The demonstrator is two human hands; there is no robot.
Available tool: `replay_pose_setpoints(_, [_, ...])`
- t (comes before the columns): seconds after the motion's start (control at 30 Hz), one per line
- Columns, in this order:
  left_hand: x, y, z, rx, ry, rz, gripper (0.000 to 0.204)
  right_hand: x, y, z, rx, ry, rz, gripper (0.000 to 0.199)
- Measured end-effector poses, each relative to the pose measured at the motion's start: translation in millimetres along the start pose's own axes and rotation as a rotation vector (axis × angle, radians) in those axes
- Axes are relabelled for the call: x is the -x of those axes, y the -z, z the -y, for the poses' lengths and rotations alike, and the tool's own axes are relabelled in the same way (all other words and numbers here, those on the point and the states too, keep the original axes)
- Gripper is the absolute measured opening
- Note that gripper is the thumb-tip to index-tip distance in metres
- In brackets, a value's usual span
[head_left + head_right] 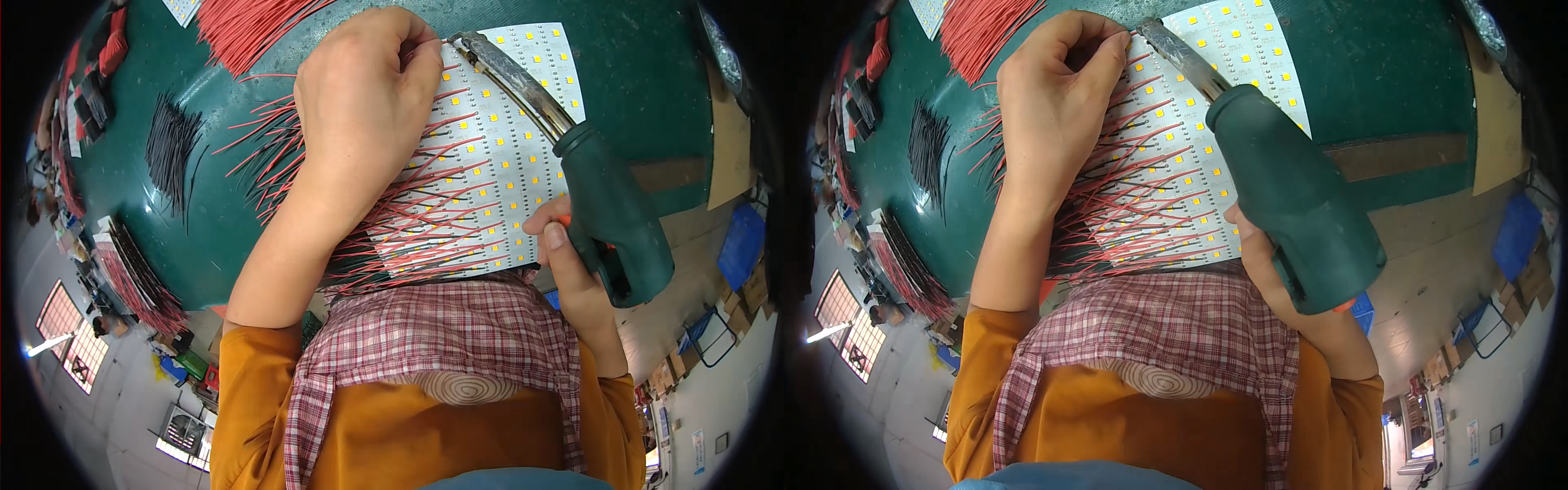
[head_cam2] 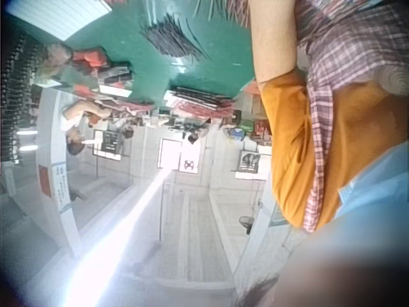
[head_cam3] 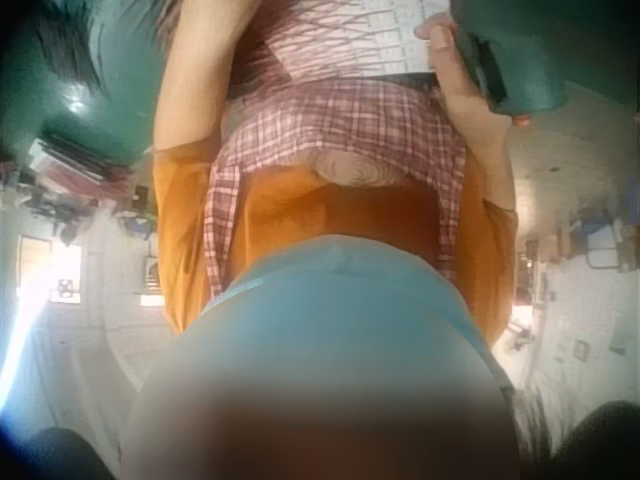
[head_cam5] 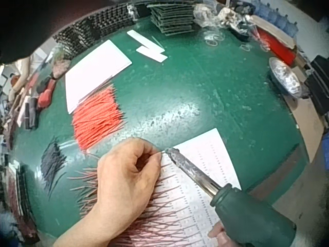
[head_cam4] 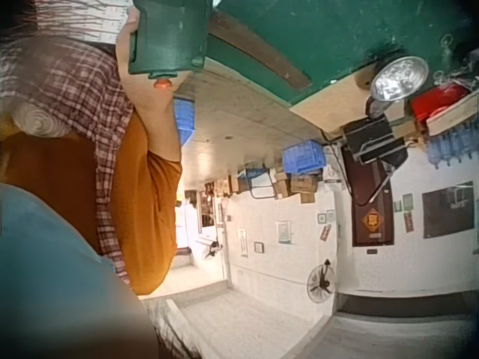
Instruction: Soldering electrical wires onto LED lighting panels at a workbench.
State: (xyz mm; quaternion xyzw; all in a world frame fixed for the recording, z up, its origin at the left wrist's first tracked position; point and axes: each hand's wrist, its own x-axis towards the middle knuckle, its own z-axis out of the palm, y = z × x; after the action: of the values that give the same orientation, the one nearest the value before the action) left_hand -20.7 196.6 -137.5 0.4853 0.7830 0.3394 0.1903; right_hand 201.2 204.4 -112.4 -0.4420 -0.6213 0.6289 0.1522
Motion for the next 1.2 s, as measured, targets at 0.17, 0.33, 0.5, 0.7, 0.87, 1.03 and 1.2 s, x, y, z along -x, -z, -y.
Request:
replay_pose_setpoints(0.17, [0,0,-2,-0.023,0.019,-0.002,0.012,1,6,-6,0.06,-0.003,0.098,0.021])
replay_pose_setpoints(0.33, [-7,4,-12,-0.08,0.039,0.002,0.009,2,3,2,-0.151,-0.069,-0.107,0.029])
replay_pose_setpoints(0.5, [-4,-5,18,-0.115,-0.077,-0.062,0.009,4,3,-2,-0.2,-0.11,-0.096,0.032])
replay_pose_setpoints(0.7, [-6,-9,28,-0.178,-0.32,-0.067,0.013,13,16,-31,-0.259,0.004,-0.175,0.032])
replay_pose_setpoints(0.87, [-11,112,120,-0.464,-0.113,-0.426,0.023,23,26,-45,-0.275,0.081,-0.212,0.032])
replay_pose_setpoints(1.03, [9,207,220,-0.553,-0.007,-0.058,0.037,21,25,-39,-0.3,0.079,-0.201,0.03])
replay_pose_setpoints(1.2, [-4,219,211,-0.692,-0.02,-0.012,0.027,23,1,-36,-0.294,0.13,-0.195,0.03])
